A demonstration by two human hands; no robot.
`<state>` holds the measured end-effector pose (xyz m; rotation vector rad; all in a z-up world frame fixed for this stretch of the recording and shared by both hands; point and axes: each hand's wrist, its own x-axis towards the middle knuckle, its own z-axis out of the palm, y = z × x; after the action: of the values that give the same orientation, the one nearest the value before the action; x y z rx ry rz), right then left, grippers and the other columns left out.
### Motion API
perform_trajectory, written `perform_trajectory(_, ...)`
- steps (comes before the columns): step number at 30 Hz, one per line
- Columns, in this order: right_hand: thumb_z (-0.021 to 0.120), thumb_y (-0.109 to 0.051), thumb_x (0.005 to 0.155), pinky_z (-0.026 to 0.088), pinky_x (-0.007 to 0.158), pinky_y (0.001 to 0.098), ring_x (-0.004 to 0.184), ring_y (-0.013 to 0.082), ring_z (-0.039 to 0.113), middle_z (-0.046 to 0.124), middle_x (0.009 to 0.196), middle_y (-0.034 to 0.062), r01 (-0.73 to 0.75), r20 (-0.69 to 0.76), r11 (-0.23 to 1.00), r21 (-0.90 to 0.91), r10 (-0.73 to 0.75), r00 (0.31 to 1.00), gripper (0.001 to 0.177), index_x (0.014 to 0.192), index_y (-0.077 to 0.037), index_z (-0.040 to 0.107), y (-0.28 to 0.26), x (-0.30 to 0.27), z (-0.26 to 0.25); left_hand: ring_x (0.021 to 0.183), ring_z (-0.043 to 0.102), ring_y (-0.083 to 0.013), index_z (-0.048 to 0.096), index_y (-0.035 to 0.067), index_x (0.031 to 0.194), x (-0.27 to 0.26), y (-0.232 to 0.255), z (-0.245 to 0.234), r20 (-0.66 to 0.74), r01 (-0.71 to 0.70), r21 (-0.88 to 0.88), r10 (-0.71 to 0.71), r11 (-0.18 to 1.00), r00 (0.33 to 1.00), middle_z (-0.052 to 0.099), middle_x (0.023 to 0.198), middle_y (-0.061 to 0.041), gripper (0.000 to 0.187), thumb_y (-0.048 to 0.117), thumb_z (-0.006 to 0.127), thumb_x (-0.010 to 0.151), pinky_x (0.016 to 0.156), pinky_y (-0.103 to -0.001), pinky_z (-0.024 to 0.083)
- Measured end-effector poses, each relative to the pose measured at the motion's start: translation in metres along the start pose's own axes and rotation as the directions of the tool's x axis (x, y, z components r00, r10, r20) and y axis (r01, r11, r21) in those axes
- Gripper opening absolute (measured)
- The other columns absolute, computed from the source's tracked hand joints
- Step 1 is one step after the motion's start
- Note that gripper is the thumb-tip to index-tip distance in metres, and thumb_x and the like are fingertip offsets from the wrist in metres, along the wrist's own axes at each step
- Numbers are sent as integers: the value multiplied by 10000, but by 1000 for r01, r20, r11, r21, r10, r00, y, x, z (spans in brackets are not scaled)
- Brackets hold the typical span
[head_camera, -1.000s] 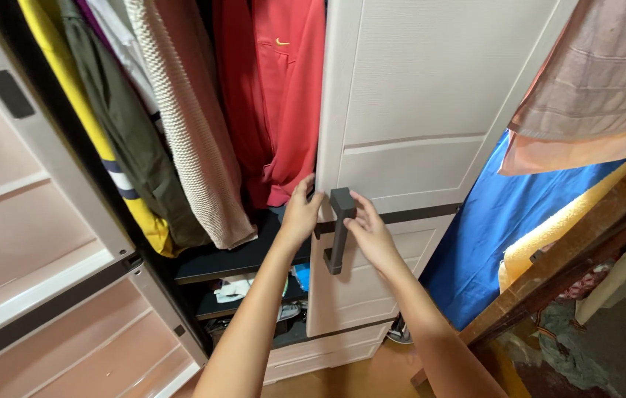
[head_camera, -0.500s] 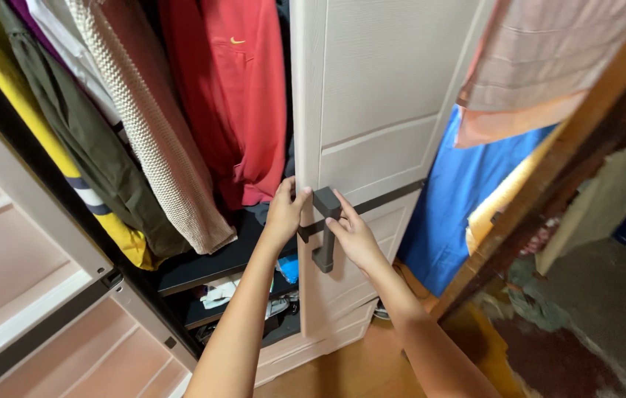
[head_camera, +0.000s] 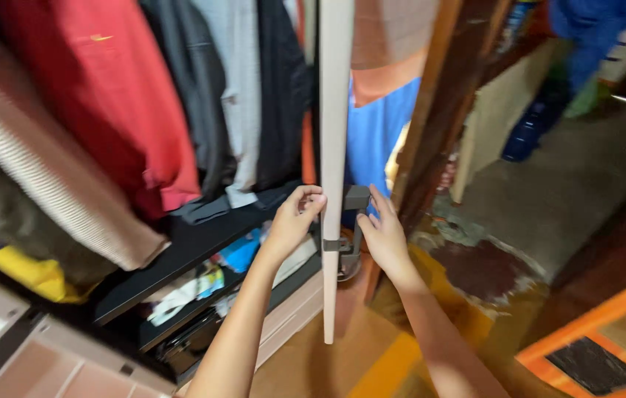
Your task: Selecting various clothes from a closet and laying them on a bed.
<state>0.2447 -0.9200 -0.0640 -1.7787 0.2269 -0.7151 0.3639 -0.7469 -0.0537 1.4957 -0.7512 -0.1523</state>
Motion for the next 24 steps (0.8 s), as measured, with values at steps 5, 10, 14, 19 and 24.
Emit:
perform_trajectory(5, 567, -5, 947, 416, 1151, 391, 1452, 263, 443, 411, 1585, 144, 91, -34, 994, -54, -93, 995, 517, 1462, -38, 527, -18, -11, -65, 912, 657, -95, 655, 1, 1210, 18, 15, 71, 125, -22, -13, 23, 1000, 992, 703, 991, -30, 336, 236, 685, 971, 812, -248, 521)
perform_trajectory(10, 567, 4, 939, 479, 1109, 374, 1426, 255, 495, 492, 1509, 143, 57, 16, 996, 72, -59, 998, 523, 1455, -57, 511, 24, 24, -121, 943, 666, -85, 640, -2, 1231, 58, -7, 142, 189, -38, -143, 65, 989, 980, 692, 1073, -34, 323, 161, 671, 955, 822, -239, 529)
perform_trajectory(14, 551, 2, 934, 509, 1046, 370, 1330, 261, 572, 526, 1459, 122, -13, 10, 999, 50, 12, 1000, 578, 1500, -90, 468, 40, 57, -161, 900, 677, -112, 661, -4, 1220, 89, -8, 189, 159, 15, -100, 1, 995, 987, 705, 1064, -55, 306, 129, 668, 945, 796, -256, 543)
perform_trajectory(19, 544, 13, 939, 498, 1046, 366, 1318, 267, 577, 545, 1479, 125, -16, 36, 997, 78, 13, 999, 590, 1513, -76, 440, 67, 93, -206, 992, 679, -116, 639, -12, 1242, 123, -25, 237, 130, -9, -153, 29, 988, 991, 719, 1152, -69, 331, 113, 668, 937, 862, -272, 552)
perform_trajectory(24, 520, 38, 941, 466, 1071, 332, 1349, 263, 569, 521, 1513, 145, 49, 93, 991, 129, -61, 994, 597, 1524, -43, 425, 92, 122, -230, 1156, 679, -166, 613, -3, 1323, 144, -33, 266, 52, -30, -105, 35, 994, 998, 689, 1259, -107, 380, 100, 632, 958, 968, -304, 535)
